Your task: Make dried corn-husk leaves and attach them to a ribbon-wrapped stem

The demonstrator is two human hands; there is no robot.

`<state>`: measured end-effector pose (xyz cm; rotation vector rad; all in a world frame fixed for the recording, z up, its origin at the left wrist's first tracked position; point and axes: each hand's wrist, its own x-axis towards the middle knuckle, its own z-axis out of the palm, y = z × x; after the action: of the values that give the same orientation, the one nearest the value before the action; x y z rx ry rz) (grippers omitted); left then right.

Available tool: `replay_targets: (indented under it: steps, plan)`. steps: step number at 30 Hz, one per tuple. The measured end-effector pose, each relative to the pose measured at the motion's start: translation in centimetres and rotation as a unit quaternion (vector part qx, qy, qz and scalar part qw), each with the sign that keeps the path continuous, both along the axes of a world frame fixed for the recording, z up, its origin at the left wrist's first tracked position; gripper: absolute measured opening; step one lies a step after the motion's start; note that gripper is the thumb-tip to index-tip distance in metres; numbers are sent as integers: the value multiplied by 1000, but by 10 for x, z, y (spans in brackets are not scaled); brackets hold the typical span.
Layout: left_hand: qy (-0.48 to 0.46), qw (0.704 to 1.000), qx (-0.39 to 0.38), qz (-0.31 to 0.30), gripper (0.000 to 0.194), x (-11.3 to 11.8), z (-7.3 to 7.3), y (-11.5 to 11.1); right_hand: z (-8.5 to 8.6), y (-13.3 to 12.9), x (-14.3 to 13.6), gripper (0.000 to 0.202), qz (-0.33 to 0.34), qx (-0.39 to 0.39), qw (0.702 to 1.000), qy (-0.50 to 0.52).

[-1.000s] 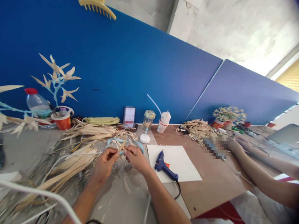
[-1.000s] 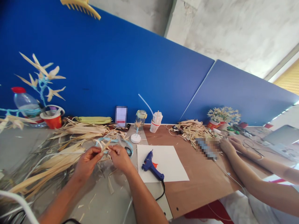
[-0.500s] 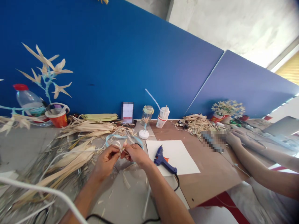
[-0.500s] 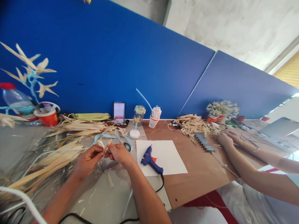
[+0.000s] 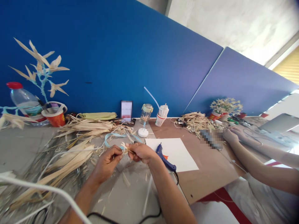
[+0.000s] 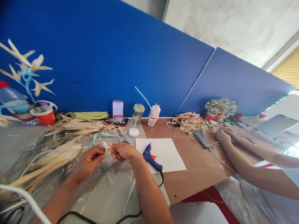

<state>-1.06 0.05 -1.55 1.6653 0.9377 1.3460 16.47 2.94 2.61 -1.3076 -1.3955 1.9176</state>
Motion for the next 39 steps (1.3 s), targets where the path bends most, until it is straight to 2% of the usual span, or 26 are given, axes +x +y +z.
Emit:
replay_targets:
  steps: [6, 12, 14, 17, 20, 22, 23, 24, 25, 28, 29, 31, 33, 39]
  plan:
    - [5, 1000, -12, -6, 9, -2, 0, -1, 4, -1, 6, 53, 0, -14, 999, 38]
    - [6, 1000, -6, -12, 9, -2, 0, 0, 1, 5, 15, 56, -9, -46, 996, 81]
    - [-4, 1000, -17, -3, 10, -1, 1, 1, 0, 9, 21, 57, -35, -55, 991, 116]
    - [-46, 998, -34, 30, 14, -1, 3, 2, 1, 15, 26, 60, -129, -52, 979, 151]
    - [-74, 994, -44, 61, 17, -3, 3, 5, 2, 19, 22, 68, -190, -24, 974, 123]
    - [-84, 992, -52, 75, 17, -4, 0, 7, 0, 18, 14, 70, -196, 43, 978, 55]
    - [-91, 991, -57, 80, 18, -5, -2, 8, -2, 17, 9, 67, -196, 101, 975, -1]
    - [-98, 990, -63, 84, 18, -5, -4, 9, -4, 15, 6, 60, -199, 170, 962, -74]
    - [-104, 988, -70, 86, 19, -5, -6, 10, -6, 13, 2, 52, -206, 242, 936, -155]
    - [-122, 984, -95, 88, 23, -5, -12, 12, -13, 6, -3, 32, -226, 397, 811, -365]
    - [-130, 982, -104, 88, 25, -4, -13, 12, -15, 3, -4, 31, -229, 427, 776, -403]
    - [-142, 979, -120, 87, 28, -3, -13, 13, -17, -1, -7, 30, -226, 474, 734, -431]
    - [-147, 977, -128, 90, 30, -3, -13, 13, -17, -4, -11, 28, -223, 503, 723, -419]
    - [-143, 974, -129, 118, 32, -2, -10, 13, -15, -11, -24, 21, -232, 520, 737, -364]
